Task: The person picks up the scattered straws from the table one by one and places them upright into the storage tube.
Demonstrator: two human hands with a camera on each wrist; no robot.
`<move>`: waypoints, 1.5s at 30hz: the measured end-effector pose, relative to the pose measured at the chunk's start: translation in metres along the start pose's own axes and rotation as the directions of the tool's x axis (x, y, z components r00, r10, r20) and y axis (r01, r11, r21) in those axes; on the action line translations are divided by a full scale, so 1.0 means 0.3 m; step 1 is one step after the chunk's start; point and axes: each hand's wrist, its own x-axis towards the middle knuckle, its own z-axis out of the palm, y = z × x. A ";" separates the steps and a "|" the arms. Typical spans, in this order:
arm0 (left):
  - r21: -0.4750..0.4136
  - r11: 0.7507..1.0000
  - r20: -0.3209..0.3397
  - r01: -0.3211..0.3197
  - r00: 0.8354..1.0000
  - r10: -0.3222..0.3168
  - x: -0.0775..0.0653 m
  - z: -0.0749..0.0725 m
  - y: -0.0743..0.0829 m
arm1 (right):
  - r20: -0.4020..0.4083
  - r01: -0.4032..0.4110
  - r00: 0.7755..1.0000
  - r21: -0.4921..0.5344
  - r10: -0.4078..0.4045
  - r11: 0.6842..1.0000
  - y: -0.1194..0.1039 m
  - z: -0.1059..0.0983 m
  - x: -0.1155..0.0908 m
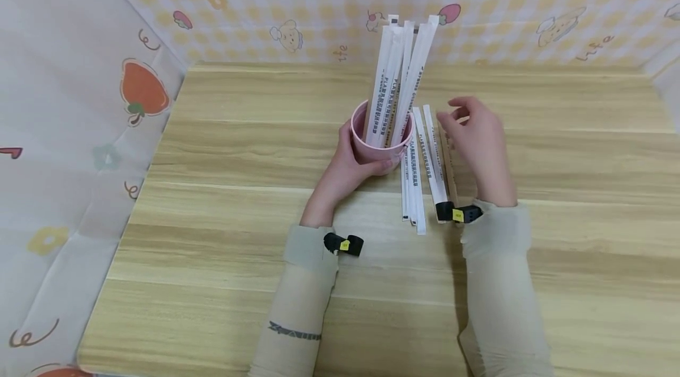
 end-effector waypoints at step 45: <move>-0.011 1.000 -0.002 0.014 1.000 -0.014 -0.007 -0.002 -0.003 | 0.112 -0.060 0.989 -0.271 0.093 0.961 0.107 0.065 -0.002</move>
